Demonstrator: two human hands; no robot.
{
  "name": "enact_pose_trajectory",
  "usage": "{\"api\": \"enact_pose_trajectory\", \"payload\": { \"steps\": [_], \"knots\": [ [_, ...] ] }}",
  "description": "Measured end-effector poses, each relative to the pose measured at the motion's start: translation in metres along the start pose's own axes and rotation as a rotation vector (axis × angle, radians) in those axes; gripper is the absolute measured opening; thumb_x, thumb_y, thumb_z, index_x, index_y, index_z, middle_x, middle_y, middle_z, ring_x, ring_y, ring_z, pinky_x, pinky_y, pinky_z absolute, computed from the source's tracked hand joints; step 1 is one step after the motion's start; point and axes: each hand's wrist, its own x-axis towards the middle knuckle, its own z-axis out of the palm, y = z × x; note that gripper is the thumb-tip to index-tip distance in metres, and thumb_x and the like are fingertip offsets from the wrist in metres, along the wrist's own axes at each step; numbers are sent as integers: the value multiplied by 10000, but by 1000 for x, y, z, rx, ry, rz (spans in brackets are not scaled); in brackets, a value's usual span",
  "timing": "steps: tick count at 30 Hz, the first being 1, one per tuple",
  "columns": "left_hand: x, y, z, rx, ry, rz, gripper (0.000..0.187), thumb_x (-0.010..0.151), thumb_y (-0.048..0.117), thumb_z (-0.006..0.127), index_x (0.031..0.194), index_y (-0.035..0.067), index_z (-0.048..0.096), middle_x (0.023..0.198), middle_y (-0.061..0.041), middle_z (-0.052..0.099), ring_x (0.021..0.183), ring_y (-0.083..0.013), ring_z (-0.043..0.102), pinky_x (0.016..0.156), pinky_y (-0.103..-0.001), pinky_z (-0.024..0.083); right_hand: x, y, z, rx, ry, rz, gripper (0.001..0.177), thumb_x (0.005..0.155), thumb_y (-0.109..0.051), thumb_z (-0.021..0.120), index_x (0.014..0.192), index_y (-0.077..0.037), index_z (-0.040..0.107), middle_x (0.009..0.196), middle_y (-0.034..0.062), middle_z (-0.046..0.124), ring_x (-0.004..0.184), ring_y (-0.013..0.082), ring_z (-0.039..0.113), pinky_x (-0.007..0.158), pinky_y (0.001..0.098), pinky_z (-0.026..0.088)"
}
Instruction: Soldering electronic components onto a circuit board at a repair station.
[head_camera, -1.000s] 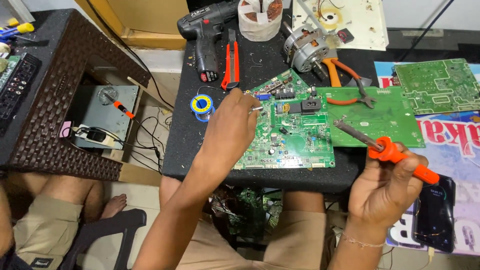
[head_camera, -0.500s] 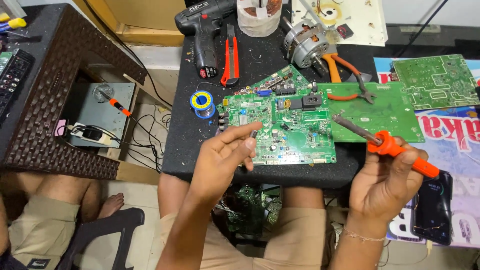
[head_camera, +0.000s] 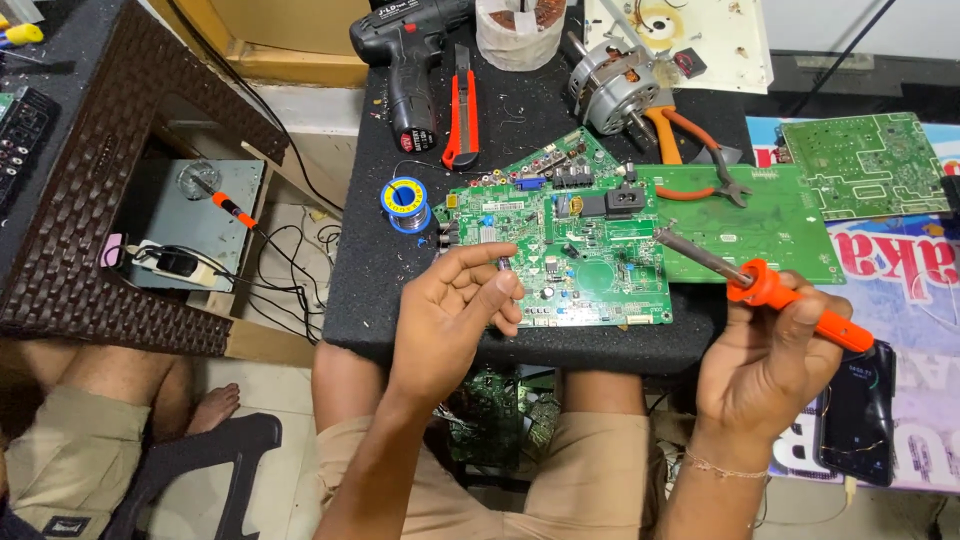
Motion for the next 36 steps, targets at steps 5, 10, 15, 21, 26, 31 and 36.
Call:
{"api": "enact_pose_trajectory", "payload": {
  "steps": [5,10,15,21,26,31,36],
  "knots": [
    [0,-7,0,-1,7,18,334,955,152,681,1231,-35,673,845,-146,715,662,-152,659,549,-263,583,0,1,-1,-4,0,-3,323,956,-322,818,1023,-162,546,1111,35,640,1129,165,647,1057,371,632],
    [-1,-11,-5,-104,-52,-69,379,959,178,673,1251,-64,664,871,-159,711,660,-165,638,540,-282,550,0,0,0,-13,-8,-5,329,956,-326,819,1020,-167,538,1114,29,634,1129,155,639,1059,361,627],
    [-3,-18,-12,-458,-138,-231,414,970,112,678,1342,-58,611,999,-163,710,768,-160,659,585,-227,532,0,0,-2,-23,-17,-7,334,958,-334,825,1017,-169,540,1108,29,631,1110,144,637,1068,351,625],
    [-5,-19,-13,-470,-133,-270,398,968,129,676,1318,-49,614,995,-159,697,746,-149,623,572,-224,500,0,1,-2,-39,35,-3,366,922,-353,852,1019,-154,560,1119,31,634,1129,160,649,1067,380,656],
    [-5,-20,-16,-472,-123,-301,322,991,192,662,1251,4,630,902,-83,660,679,-98,568,535,-203,436,-1,1,-2,-56,15,-7,354,943,-356,836,1037,-166,552,1130,26,634,1136,168,654,1066,368,648],
    [-5,-29,-22,-488,-114,-320,301,990,258,667,1171,27,598,858,-62,620,625,-81,508,513,-204,397,0,2,-4,-62,18,-12,360,936,-356,851,1020,-176,550,1126,21,636,1115,151,647,1056,362,647],
    [-4,-32,-21,-504,-134,-281,171,990,201,687,1027,60,597,813,-66,622,596,-77,532,477,-198,414,0,3,-6,-56,26,-10,358,943,-348,845,1038,-171,548,1139,30,638,1121,154,649,1052,361,651]
  ]
}}
